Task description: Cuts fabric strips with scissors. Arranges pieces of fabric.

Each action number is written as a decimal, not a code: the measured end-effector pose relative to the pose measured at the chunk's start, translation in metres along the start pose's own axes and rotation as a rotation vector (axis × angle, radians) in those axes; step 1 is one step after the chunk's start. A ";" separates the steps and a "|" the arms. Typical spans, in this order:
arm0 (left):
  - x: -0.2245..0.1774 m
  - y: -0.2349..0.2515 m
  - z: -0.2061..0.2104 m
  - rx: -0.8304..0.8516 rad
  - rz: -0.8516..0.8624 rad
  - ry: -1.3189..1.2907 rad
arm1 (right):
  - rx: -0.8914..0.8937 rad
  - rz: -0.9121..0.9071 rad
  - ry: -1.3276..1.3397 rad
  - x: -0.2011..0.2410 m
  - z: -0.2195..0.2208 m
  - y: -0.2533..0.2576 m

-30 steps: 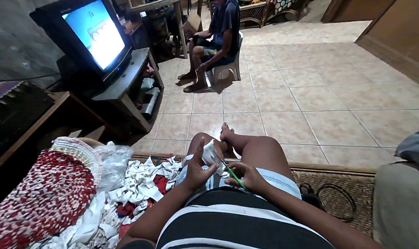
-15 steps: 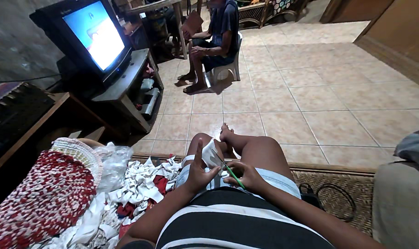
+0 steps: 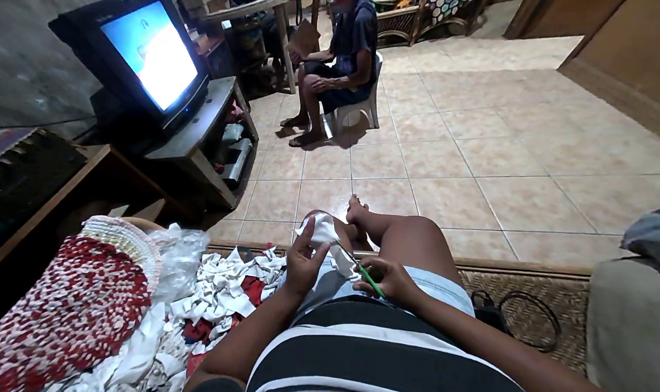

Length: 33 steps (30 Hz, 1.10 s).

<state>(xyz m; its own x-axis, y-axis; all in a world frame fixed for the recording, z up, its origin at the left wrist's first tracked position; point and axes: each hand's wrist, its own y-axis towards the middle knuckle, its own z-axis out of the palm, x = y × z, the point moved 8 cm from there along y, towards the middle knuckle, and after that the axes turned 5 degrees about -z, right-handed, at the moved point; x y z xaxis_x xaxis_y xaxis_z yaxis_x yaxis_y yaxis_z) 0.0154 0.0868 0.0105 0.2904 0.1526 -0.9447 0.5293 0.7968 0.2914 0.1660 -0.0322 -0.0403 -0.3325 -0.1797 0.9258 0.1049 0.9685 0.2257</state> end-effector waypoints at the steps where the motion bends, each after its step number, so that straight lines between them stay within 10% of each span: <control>1: 0.000 0.000 0.001 0.003 -0.005 -0.011 | -0.001 -0.019 -0.002 0.001 0.000 0.000; 33: 0.005 -0.006 0.013 0.074 0.050 0.065 | 0.025 0.000 -0.016 0.002 0.004 0.004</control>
<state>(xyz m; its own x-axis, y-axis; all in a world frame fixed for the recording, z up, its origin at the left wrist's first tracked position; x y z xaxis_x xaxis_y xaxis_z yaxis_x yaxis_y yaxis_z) 0.0236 0.0752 0.0060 0.2674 0.2306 -0.9356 0.5735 0.7422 0.3468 0.1621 -0.0277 -0.0382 -0.3476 -0.1770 0.9208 0.0818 0.9726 0.2178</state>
